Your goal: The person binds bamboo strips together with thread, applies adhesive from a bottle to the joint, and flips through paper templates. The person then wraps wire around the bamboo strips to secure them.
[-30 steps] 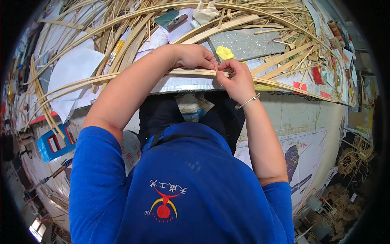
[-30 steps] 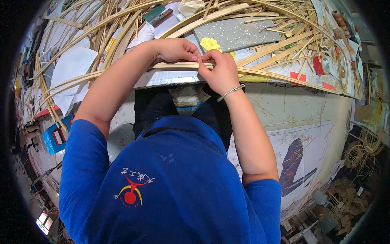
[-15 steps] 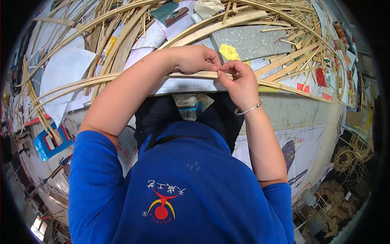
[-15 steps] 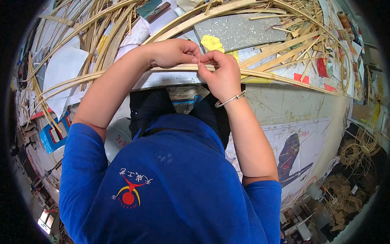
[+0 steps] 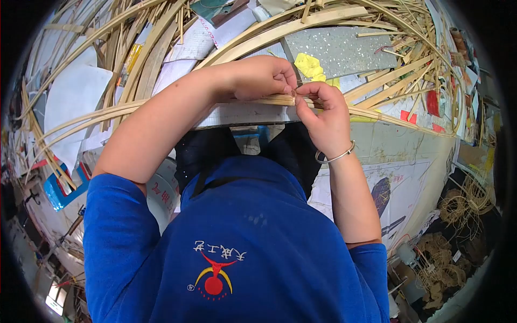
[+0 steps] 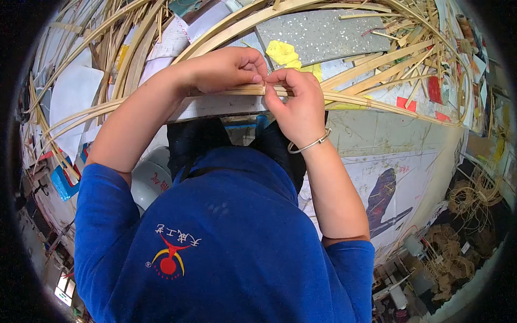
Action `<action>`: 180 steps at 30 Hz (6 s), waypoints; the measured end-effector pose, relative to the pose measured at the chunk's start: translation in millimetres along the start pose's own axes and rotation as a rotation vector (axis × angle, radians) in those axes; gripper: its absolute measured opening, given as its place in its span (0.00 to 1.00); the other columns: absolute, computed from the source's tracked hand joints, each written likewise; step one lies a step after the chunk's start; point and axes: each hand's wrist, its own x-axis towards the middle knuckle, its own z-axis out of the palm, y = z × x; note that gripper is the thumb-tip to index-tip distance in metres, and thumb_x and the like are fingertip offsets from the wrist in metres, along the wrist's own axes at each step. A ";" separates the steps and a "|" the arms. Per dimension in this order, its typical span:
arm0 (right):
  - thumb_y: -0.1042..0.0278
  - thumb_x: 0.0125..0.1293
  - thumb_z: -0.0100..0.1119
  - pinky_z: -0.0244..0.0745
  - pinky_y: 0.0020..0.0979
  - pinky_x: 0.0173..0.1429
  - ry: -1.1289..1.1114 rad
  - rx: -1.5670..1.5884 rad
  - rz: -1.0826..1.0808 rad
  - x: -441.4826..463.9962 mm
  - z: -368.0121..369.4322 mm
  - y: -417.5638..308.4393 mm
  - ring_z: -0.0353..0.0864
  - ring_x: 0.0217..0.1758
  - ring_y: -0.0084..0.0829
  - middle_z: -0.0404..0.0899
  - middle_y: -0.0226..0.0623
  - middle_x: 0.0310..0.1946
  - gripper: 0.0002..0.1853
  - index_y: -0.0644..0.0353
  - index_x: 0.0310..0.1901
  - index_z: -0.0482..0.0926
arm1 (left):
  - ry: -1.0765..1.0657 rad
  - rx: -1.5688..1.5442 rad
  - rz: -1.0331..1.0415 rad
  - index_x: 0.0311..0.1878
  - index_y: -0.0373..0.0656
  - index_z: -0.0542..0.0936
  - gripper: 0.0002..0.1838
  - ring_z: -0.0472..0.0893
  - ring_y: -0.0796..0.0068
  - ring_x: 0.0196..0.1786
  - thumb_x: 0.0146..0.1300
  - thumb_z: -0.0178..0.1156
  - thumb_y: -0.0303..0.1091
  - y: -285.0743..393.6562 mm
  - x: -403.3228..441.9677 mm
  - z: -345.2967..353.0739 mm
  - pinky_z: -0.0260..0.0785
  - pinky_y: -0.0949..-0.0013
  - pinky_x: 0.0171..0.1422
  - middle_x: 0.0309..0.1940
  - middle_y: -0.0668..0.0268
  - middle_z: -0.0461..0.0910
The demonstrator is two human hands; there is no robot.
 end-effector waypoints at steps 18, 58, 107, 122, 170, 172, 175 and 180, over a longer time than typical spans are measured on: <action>0.62 0.46 0.70 0.69 0.33 0.41 -0.064 -0.120 -0.008 2.8 -2.3 -1.9 0.74 0.33 0.35 0.78 0.34 0.25 0.11 0.57 0.29 0.80 | -0.026 -0.015 0.049 0.45 0.38 0.74 0.09 0.73 0.85 0.41 0.63 0.51 0.27 -4.7 2.7 -0.7 0.65 0.80 0.46 0.37 0.70 0.77; 0.77 0.56 0.62 0.68 0.18 0.32 -0.372 0.422 0.325 26.4 -12.8 14.4 0.74 0.28 0.15 0.78 0.29 0.26 0.06 0.63 0.34 0.75 | -0.106 -0.229 0.013 0.48 0.37 0.67 0.23 0.76 0.82 0.40 0.49 0.66 0.19 -4.0 -1.5 -1.1 0.70 0.80 0.46 0.37 0.64 0.76; 0.73 0.50 0.60 0.72 0.35 0.37 -0.624 -0.337 -0.821 68.8 -31.0 14.5 0.78 0.33 0.37 0.78 0.33 0.28 0.07 0.55 0.33 0.79 | -0.166 -0.316 0.043 0.47 0.39 0.68 0.22 0.75 0.83 0.41 0.49 0.66 0.19 -4.5 -3.3 -8.4 0.70 0.79 0.47 0.36 0.68 0.75; 0.73 0.53 0.58 0.70 0.37 0.37 -0.746 -0.395 -0.852 77.7 -29.3 12.7 0.75 0.34 0.39 0.73 0.34 0.30 0.08 0.57 0.36 0.74 | -0.137 -0.370 0.043 0.45 0.39 0.69 0.22 0.76 0.81 0.43 0.48 0.67 0.17 -7.8 -4.1 -8.1 0.70 0.77 0.51 0.39 0.67 0.76; 0.65 0.57 0.58 0.72 0.38 0.35 -0.718 -0.268 -0.568 70.6 -29.6 3.3 0.78 0.32 0.39 0.77 0.35 0.26 0.03 0.53 0.31 0.78 | -0.123 -0.317 0.023 0.46 0.38 0.68 0.23 0.77 0.80 0.42 0.48 0.64 0.14 -7.2 -1.4 -8.5 0.72 0.77 0.49 0.38 0.66 0.76; 0.66 0.58 0.56 0.72 0.39 0.35 -0.720 -0.316 -0.556 70.3 -28.8 2.2 0.78 0.32 0.40 0.77 0.34 0.26 0.03 0.53 0.30 0.77 | -0.126 -0.308 0.025 0.47 0.38 0.67 0.23 0.77 0.80 0.42 0.48 0.64 0.14 -6.8 -1.0 -8.6 0.72 0.77 0.48 0.38 0.66 0.76; 0.66 0.58 0.55 0.71 0.40 0.35 -0.700 -0.351 -0.571 69.0 -27.7 -1.1 0.77 0.33 0.42 0.76 0.36 0.25 0.04 0.54 0.29 0.74 | -0.133 -0.298 0.024 0.47 0.38 0.67 0.23 0.77 0.80 0.41 0.48 0.64 0.15 -5.6 -1.6 -9.4 0.71 0.77 0.48 0.38 0.66 0.76; 0.70 0.54 0.55 0.71 0.40 0.36 -0.597 -0.394 -0.597 61.8 -20.3 2.6 0.76 0.32 0.43 0.75 0.38 0.25 0.04 0.56 0.29 0.70 | -0.114 -0.250 0.031 0.47 0.37 0.68 0.23 0.77 0.81 0.41 0.48 0.65 0.15 -6.9 -1.0 -8.7 0.71 0.78 0.48 0.39 0.66 0.76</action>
